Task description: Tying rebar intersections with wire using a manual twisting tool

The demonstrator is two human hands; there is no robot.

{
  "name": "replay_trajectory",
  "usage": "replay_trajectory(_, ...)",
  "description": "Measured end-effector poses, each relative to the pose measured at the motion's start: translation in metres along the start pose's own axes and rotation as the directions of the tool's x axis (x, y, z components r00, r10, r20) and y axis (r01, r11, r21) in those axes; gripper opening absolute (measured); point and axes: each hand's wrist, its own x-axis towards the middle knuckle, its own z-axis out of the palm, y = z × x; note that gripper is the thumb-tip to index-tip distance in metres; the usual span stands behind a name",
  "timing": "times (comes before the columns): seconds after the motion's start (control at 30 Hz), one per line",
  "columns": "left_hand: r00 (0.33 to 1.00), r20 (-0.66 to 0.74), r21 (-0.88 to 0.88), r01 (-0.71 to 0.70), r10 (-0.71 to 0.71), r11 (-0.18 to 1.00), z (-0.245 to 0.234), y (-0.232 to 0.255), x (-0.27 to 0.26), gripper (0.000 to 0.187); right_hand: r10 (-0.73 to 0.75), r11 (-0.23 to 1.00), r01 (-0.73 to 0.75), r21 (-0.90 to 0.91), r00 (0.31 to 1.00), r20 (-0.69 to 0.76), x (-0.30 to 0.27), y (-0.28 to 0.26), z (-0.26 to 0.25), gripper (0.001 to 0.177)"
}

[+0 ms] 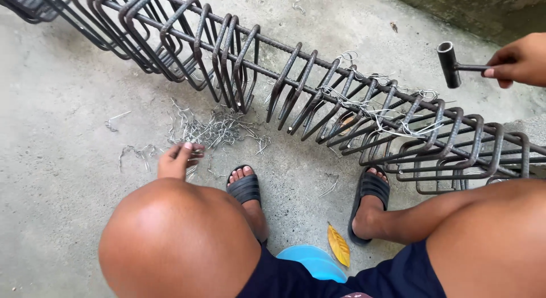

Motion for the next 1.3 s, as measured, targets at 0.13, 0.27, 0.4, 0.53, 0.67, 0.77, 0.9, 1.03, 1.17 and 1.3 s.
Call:
replay_trajectory(0.13,0.996,0.086,-0.108,0.002,0.008,0.994,-0.010,0.108,-0.052,0.028,-0.014,0.991,0.007,-0.131,0.998,-0.054,-0.021,-0.063,-0.022,0.032)
replay_trajectory(0.27,0.987,0.118,0.113,-0.125,0.111,0.986,-0.004,0.197,-0.079,0.024,-0.040,0.966,0.010,-0.259,0.993,-0.110,-0.035,-0.079,-0.034,0.040)
replay_trajectory(0.4,0.943,0.241,0.400,-0.313,0.231,0.862,0.008,0.263,-0.090,0.024,-0.035,0.965,0.010,-0.262,0.995,-0.089,-0.080,-0.125,-0.078,0.043)
replay_trajectory(0.53,0.915,0.314,0.699,-0.402,0.252,0.591,0.058,0.327,-0.128,0.024,-0.062,0.982,0.057,-0.180,0.998,-0.026,-0.103,-0.164,-0.111,0.037)
replay_trajectory(0.67,0.942,0.327,0.882,-0.334,0.078,0.333,0.137,0.355,-0.131,0.024,-0.173,0.981,0.168,-0.097,0.984,-0.049,-0.082,-0.184,-0.123,0.035)
replay_trajectory(0.77,0.865,0.496,0.855,-0.501,0.072,0.134,0.170,0.340,-0.091,0.024,-0.249,0.968,0.250,0.012,0.965,-0.088,-0.073,-0.207,-0.141,0.034)
replay_trajectory(0.9,0.773,0.624,0.769,-0.633,0.111,0.085,0.180,0.293,-0.037,0.019,-0.282,0.951,0.294,0.095,0.952,-0.123,-0.055,-0.214,-0.145,0.035)
replay_trajectory(1.03,0.848,0.526,0.850,-0.522,-0.069,0.061,0.162,0.273,-0.021,0.022,-0.305,0.918,0.332,0.219,0.941,-0.148,-0.053,-0.219,-0.143,0.029)
replay_trajectory(1.17,0.894,0.443,0.895,-0.436,-0.070,0.100,0.146,0.269,-0.012,0.023,-0.337,0.893,0.350,0.282,0.937,-0.094,-0.033,-0.223,-0.128,0.030)
replay_trajectory(1.3,0.896,0.442,0.892,-0.436,-0.033,0.119,0.134,0.270,-0.019,0.022,-0.303,0.923,0.315,0.221,0.949,-0.085,-0.022,-0.221,-0.118,0.032)
